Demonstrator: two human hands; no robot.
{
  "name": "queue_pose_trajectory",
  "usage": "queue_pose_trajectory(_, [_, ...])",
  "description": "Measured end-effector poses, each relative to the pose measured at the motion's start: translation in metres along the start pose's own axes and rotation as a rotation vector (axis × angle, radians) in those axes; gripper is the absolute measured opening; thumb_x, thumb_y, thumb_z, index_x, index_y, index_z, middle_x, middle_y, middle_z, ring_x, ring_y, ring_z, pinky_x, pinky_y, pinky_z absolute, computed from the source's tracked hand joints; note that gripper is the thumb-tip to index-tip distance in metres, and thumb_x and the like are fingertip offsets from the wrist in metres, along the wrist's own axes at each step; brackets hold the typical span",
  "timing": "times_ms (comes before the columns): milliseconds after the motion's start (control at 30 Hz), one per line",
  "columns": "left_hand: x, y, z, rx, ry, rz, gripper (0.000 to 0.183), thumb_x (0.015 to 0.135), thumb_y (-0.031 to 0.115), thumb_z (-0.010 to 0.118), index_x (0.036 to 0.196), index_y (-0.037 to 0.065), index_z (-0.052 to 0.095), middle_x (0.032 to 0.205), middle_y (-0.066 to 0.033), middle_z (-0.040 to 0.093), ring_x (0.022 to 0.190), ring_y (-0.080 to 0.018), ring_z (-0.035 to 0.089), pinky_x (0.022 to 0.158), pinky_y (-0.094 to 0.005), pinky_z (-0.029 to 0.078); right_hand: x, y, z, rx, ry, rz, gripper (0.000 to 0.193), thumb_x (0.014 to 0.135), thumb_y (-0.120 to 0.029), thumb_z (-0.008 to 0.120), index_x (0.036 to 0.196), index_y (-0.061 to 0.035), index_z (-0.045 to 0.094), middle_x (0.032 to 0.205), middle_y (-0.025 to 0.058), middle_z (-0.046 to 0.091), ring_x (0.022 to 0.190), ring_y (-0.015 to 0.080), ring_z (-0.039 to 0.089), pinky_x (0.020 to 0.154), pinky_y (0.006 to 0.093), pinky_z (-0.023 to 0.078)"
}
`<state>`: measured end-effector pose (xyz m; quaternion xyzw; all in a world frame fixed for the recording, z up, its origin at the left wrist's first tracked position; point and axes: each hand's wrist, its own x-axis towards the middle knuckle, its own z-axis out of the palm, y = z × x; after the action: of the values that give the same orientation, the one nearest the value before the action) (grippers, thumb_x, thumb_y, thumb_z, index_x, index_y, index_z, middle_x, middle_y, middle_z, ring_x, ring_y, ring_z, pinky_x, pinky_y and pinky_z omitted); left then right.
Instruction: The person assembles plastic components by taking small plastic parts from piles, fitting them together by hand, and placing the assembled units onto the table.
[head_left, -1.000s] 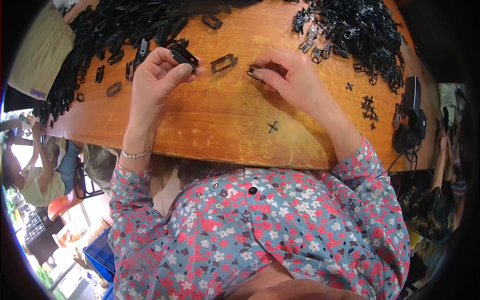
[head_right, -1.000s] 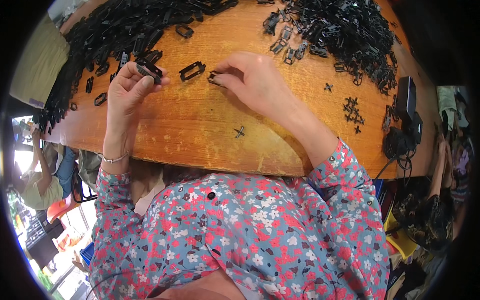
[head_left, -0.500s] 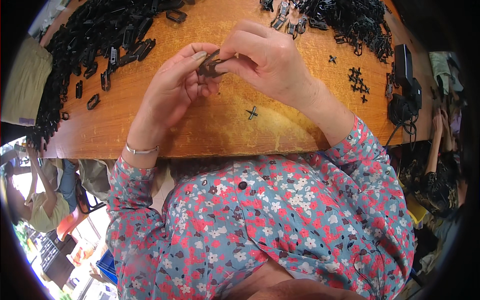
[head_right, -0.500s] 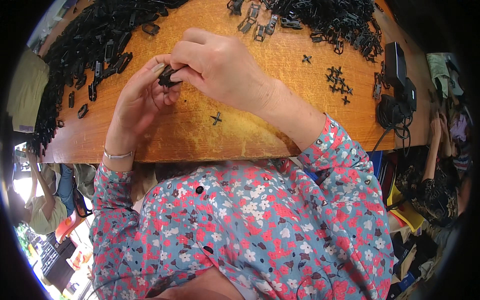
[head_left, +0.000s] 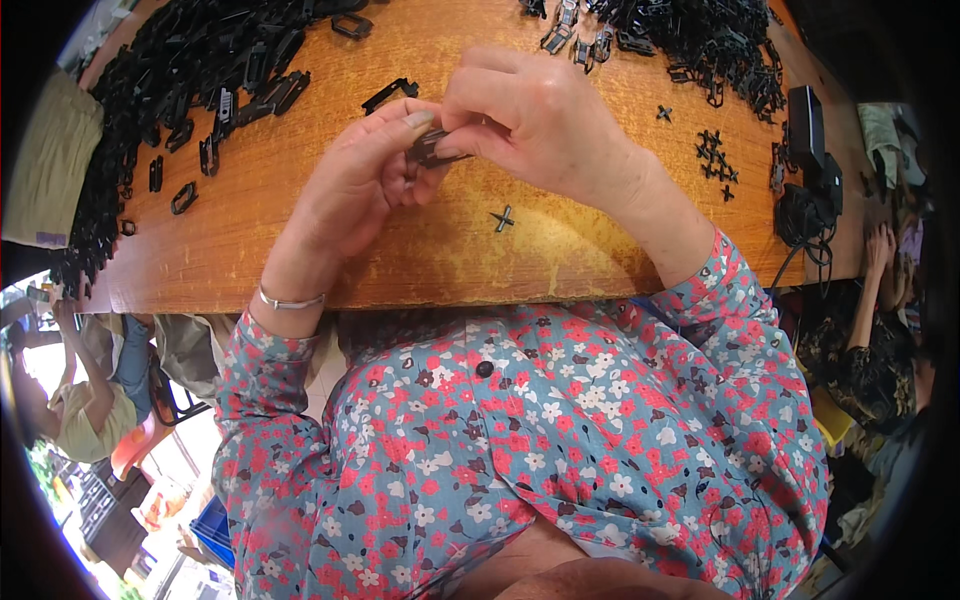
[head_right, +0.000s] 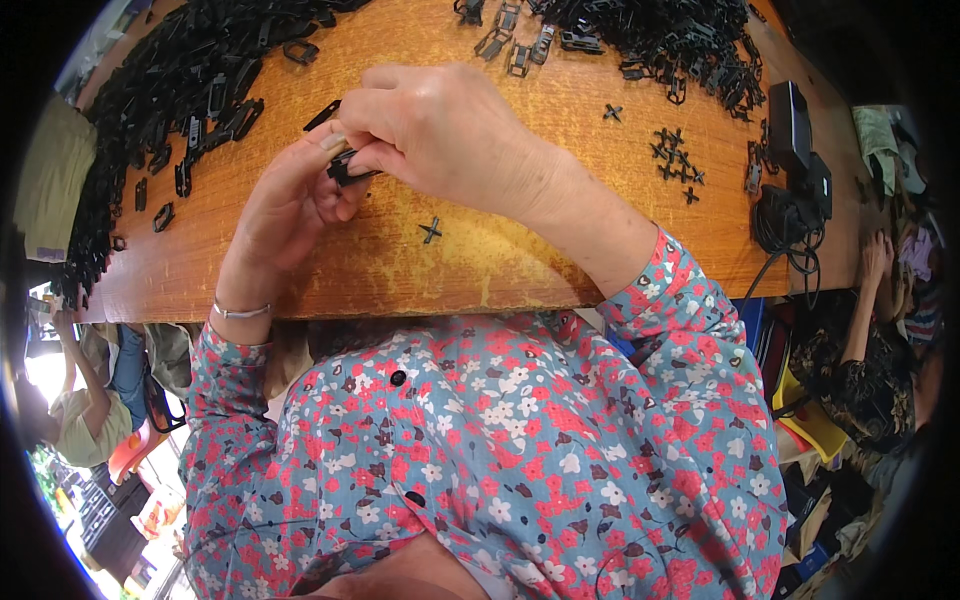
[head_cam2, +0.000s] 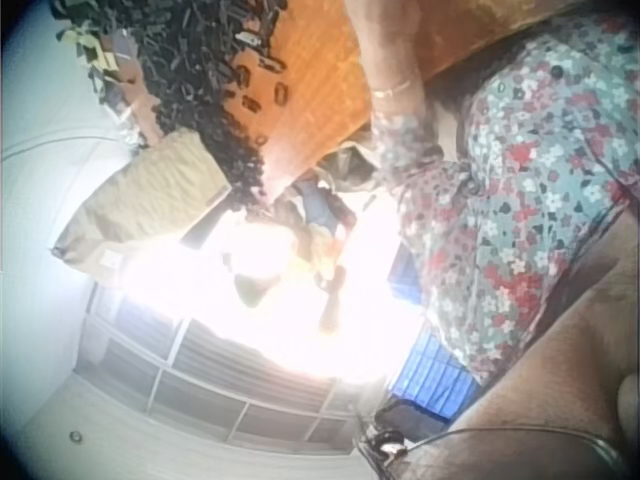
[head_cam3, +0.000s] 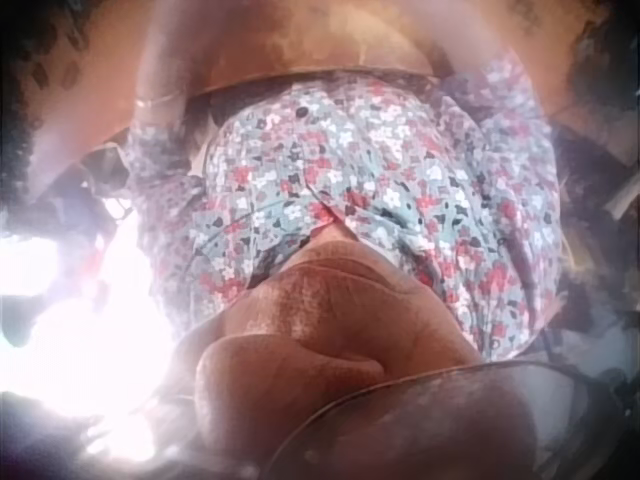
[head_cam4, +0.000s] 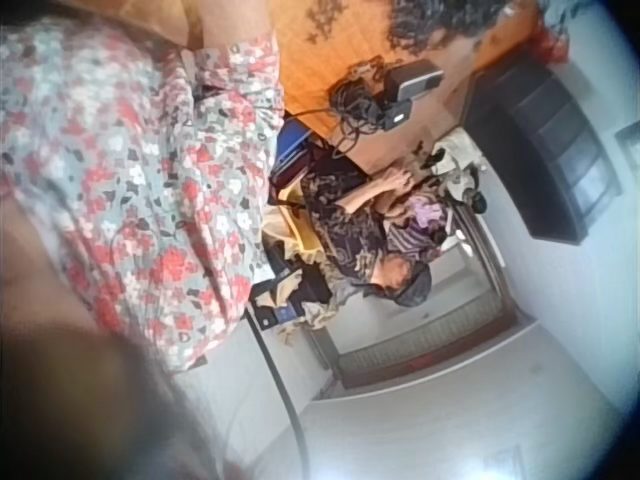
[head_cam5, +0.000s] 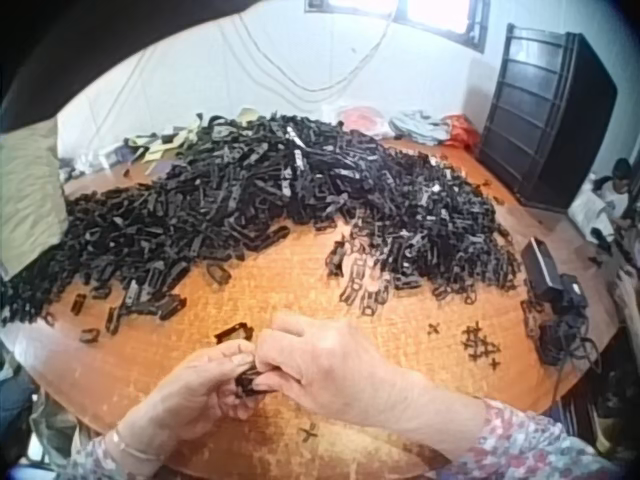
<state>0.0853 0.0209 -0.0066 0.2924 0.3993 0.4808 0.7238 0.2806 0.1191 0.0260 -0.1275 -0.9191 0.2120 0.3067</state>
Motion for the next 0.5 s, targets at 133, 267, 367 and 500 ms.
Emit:
queue_pose_trajectory(133, [-0.001, 0.002, -0.001, 0.047, -0.021, -0.027, 0.027, 0.105, 0.033, 0.055, 0.115, 0.009, 0.063, 0.089, 0.0012, 0.066, 0.07, -0.0063, 0.058, 0.065, -0.0208, 0.047, 0.0, -0.001, 0.004, -0.001, -0.019, 0.084, 0.016, 0.08, -0.013, 0.078, 0.089, -0.0083, 0.066, 0.085, 0.0074, 0.064, 0.077, 0.0307, 0.068, 0.064, 0.0402, 0.054])
queue_pose_trajectory(267, [-0.002, -0.001, 0.0, 0.093, -0.027, -0.012, 0.028, 0.106, 0.034, 0.055, 0.114, 0.008, 0.063, 0.088, 0.0004, 0.067, 0.072, -0.0063, 0.061, 0.066, -0.0211, 0.049, -0.001, 0.004, 0.007, 0.035, -0.013, 0.142, 0.014, 0.08, -0.012, 0.077, 0.088, -0.0073, 0.067, 0.084, 0.0088, 0.066, 0.079, 0.0316, 0.068, 0.067, 0.0409, 0.054])
queue_pose_trajectory(367, [-0.002, -0.003, -0.001, 0.137, -0.049, 0.037, 0.03, 0.106, 0.035, 0.056, 0.114, 0.007, 0.063, 0.086, -0.0005, 0.067, 0.073, -0.0064, 0.062, 0.067, -0.021, 0.049, -0.002, 0.004, 0.011, 0.063, -0.019, 0.191, 0.012, 0.08, -0.011, 0.076, 0.086, -0.0054, 0.067, 0.083, 0.0109, 0.067, 0.079, 0.0324, 0.068, 0.068, 0.0411, 0.055])
queue_pose_trajectory(500, [0.0, -0.005, -0.006, 0.101, -0.044, 0.081, 0.027, 0.107, 0.032, 0.056, 0.113, 0.006, 0.064, 0.085, -0.0015, 0.068, 0.072, -0.0073, 0.063, 0.066, -0.0207, 0.05, -0.002, 0.005, 0.013, 0.231, -0.011, 0.292, 0.016, 0.086, -0.016, 0.077, 0.09, -0.0029, 0.068, 0.075, 0.0082, 0.064, 0.072, 0.0228, 0.068, 0.064, 0.0356, 0.054])
